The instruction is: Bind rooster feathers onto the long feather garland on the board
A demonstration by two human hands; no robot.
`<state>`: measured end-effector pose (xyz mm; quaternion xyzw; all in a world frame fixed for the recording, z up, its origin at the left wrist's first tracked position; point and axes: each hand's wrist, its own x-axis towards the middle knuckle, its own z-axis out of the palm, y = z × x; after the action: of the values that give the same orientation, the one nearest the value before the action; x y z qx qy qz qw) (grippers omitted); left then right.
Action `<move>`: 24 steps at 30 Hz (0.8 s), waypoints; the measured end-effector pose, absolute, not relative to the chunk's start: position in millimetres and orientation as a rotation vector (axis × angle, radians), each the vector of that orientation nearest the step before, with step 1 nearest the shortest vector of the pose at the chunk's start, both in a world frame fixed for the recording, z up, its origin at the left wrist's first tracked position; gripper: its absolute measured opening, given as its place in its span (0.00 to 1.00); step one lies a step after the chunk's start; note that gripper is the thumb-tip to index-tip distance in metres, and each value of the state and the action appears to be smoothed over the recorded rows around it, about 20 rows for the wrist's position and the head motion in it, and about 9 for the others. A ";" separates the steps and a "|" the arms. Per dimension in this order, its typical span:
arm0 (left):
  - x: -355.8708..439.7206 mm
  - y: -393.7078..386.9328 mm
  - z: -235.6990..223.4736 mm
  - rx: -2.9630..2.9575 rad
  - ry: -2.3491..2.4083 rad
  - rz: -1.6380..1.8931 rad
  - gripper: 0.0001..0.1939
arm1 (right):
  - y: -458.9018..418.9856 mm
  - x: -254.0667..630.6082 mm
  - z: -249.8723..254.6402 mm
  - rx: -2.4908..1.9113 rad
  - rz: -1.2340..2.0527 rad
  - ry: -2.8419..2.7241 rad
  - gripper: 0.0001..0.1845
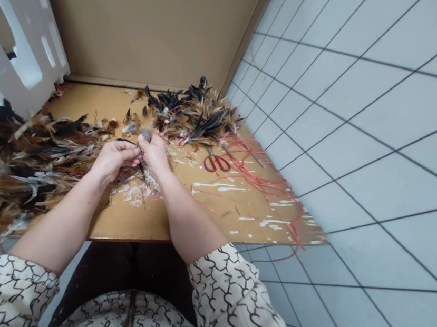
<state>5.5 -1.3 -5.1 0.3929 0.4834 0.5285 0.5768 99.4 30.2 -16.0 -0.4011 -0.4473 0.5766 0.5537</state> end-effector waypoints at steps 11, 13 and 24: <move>-0.8 2.6 -3.9 0.801 1.105 1.304 0.09 | 28.4 103.0 -12.5 -0.907 1.511 -1.026 0.11; -0.5 2.9 -4.9 0.815 1.109 1.303 0.07 | 27.9 102.1 -14.0 -0.906 1.497 -1.070 0.10; -1.1 5.6 -8.8 0.837 1.148 1.320 0.07 | 27.9 101.5 -14.2 -0.950 1.410 -1.099 0.09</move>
<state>-1.1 5.6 -8.8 0.3561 0.4881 0.5613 0.5656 101.5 27.9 -14.2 -0.3980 -0.4604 0.5908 0.5298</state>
